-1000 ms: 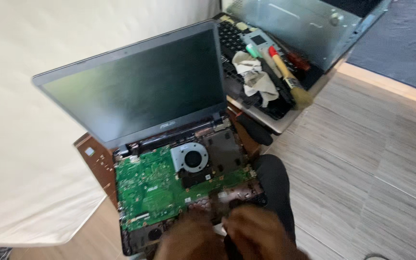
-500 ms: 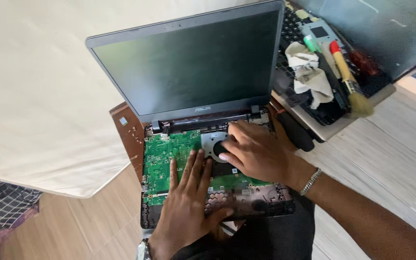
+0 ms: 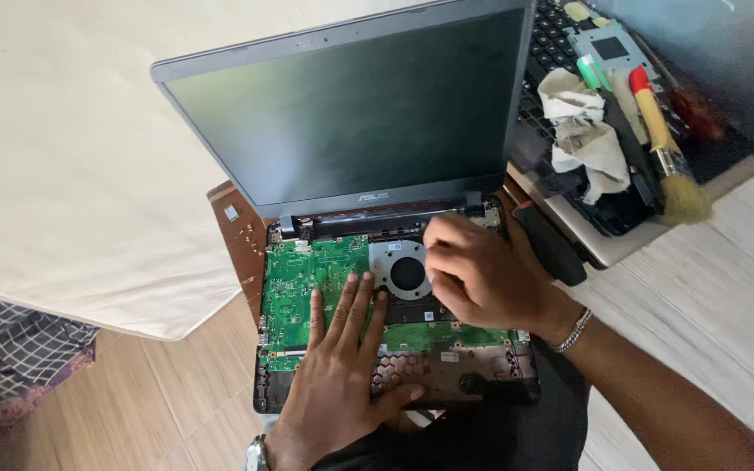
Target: The person cleans a small component with a brush and reconnects internal cables and a battery pack inside an open laptop chassis.
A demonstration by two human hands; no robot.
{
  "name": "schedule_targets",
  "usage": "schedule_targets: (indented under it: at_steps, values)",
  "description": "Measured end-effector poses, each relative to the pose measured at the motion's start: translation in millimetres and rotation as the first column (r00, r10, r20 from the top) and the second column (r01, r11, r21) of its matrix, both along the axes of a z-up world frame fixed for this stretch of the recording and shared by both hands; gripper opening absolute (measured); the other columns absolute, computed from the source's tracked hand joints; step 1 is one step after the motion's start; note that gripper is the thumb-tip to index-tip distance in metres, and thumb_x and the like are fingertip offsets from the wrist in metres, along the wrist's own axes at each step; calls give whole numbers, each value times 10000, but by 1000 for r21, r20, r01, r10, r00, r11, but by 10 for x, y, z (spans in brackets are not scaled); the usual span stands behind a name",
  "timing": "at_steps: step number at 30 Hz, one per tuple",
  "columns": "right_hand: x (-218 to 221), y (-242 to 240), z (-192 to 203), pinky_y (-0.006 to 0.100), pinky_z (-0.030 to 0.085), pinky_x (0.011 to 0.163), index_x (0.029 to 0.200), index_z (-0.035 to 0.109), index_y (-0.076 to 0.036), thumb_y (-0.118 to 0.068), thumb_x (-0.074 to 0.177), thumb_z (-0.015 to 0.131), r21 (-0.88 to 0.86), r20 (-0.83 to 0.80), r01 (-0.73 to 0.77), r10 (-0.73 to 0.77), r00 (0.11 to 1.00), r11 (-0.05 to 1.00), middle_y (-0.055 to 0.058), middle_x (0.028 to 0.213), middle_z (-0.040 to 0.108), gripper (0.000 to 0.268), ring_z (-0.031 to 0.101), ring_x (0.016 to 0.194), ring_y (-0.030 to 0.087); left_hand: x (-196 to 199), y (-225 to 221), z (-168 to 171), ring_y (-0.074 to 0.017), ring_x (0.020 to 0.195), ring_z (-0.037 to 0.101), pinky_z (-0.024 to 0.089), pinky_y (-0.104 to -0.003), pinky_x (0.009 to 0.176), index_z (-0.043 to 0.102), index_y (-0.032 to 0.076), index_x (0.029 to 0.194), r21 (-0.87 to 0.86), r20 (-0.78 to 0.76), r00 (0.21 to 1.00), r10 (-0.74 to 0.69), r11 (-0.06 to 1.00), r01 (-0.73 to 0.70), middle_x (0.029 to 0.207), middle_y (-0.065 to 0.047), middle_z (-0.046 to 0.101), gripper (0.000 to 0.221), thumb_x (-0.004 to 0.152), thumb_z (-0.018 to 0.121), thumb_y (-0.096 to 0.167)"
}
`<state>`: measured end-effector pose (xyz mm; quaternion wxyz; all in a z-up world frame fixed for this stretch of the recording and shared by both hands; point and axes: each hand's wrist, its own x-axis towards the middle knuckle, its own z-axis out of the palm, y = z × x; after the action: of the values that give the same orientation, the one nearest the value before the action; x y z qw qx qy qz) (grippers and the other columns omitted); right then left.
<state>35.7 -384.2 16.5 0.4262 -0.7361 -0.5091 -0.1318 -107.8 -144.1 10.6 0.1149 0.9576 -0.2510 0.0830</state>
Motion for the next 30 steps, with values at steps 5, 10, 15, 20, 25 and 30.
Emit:
schedule_targets:
  at_steps: [5, 10, 15, 20, 25, 30]
  values:
    - [57, 17, -159, 449, 519, 743, 1101, 737, -11, -57, 1070, 645, -161, 75, 78, -67, 995, 984, 146, 1103, 600, 107, 635, 894, 302, 3, -11, -19, -449, 1754, 151, 54, -705, 1367, 298, -60, 1753, 128, 27, 999, 19, 992, -23, 1873, -292, 207, 1160, 1061, 550, 836]
    - [65, 9, -159, 404, 413, 709, 803, 572, -40, -43, 1053, 600, -180, -96, 51, -69, 993, 982, 91, 1000, 539, 251, 509, 709, 253, -31, -30, -10, -426, 1764, 148, 67, -679, 1389, 259, -48, 1773, 207, 76, 996, 45, 976, -60, 1880, -283, 192, 1227, 1041, 499, 907]
    - [30, 21, -138, 368, 412, 548, 828, 593, -23, -20, 1060, 658, -178, 52, 117, -110, 993, 977, 98, 997, 545, 241, 502, 677, 214, -24, -58, 39, -431, 1763, 139, 65, -691, 1384, 277, -51, 1766, 140, 22, 999, 31, 990, -34, 1875, -283, 212, 1156, 1064, 431, 854]
    - [46, -16, -166, 446, 505, 773, 1102, 669, -52, -64, 1054, 621, -178, -38, 100, -108, 993, 979, 139, 1110, 574, 69, 639, 785, 284, -25, -75, 64, -440, 1760, 151, 65, -689, 1387, 299, -58, 1754, 146, 13, 999, 32, 989, -34, 1864, -297, 231, 1148, 1064, 417, 852]
    - [62, 7, -167, 406, 490, 640, 953, 716, 3, 43, 995, 632, -173, 21, 93, -91, 996, 981, 151, 1103, 600, 102, 614, 798, 262, -24, -86, 90, -448, 1759, 154, 66, -682, 1392, 289, -69, 1754, 156, 10, 999, 32, 987, -33, 1868, -301, 212, 1151, 1068, 405, 848]
    - [28, -18, -138, 446, 516, 621, 1343, 731, -43, -77, 1082, 615, -198, 12, 91, -91, 996, 976, 140, 1195, 611, 288, 660, 733, 274, -14, -82, 98, -468, 1750, 176, 77, -707, 1377, 326, -71, 1738, 125, -18, 1000, 23, 992, -21, 1852, -317, 254, 1135, 1060, 465, 829]
